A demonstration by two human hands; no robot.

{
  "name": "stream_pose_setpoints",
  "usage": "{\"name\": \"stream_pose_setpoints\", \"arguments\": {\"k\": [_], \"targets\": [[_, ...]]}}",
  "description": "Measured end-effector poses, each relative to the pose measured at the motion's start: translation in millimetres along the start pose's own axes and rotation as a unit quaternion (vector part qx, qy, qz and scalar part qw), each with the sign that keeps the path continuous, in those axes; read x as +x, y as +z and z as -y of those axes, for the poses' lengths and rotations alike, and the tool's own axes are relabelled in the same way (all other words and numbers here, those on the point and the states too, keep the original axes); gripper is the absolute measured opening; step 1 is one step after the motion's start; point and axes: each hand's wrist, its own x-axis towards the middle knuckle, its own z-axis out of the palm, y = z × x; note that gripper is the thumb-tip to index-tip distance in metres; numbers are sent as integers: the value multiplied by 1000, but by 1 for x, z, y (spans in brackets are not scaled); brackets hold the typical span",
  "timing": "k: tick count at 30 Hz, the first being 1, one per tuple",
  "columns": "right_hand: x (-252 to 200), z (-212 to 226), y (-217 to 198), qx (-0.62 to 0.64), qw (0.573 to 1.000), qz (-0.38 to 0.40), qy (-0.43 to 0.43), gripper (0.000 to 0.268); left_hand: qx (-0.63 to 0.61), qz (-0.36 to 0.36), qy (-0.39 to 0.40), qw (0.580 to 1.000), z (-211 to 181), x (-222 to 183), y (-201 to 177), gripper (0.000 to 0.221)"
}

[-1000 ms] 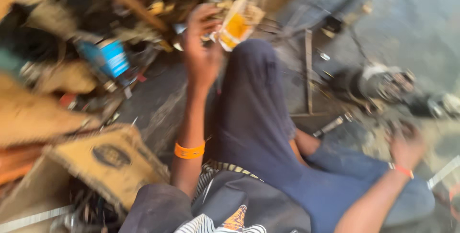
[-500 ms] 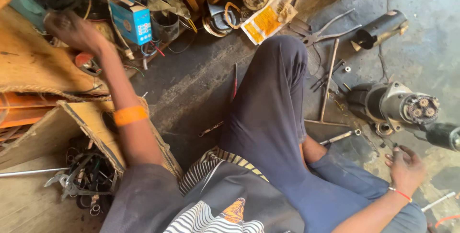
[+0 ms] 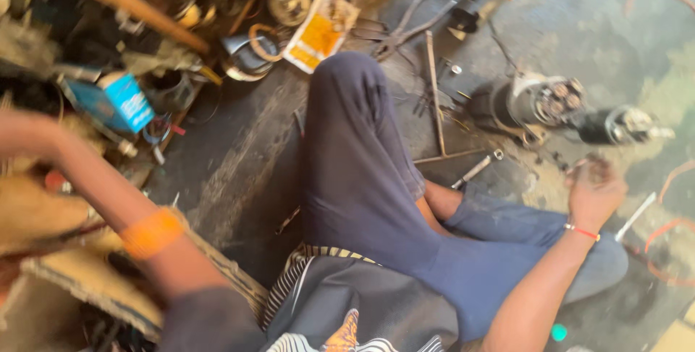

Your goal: The person disassembles a small electric motor, removes internal components, and uses a T-handle wrench to tighten a bolt. They then reassemble the motor housing and test the rotor by hand.

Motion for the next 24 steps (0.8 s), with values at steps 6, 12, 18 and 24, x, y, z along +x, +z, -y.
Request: {"name": "stream_pose_setpoints", "arguments": {"k": [6, 12, 18, 24], "targets": [[-71, 99, -16, 119, 975, -185, -18, 15, -140, 64, 293, 944, -189, -161, -117, 52], [-156, 182, 51, 37, 992, 5, -123, 45, -435, 641, 219, 593, -338, -272, -190, 33], [-196, 175, 97, 696, 695, 140, 116, 31, -417, 760, 208, 452, -346, -337, -157, 70], [-195, 170, 108, 494, 833, -28, 246, 28, -454, 781, 23, 428, -299, -393, -161, 32]]}}
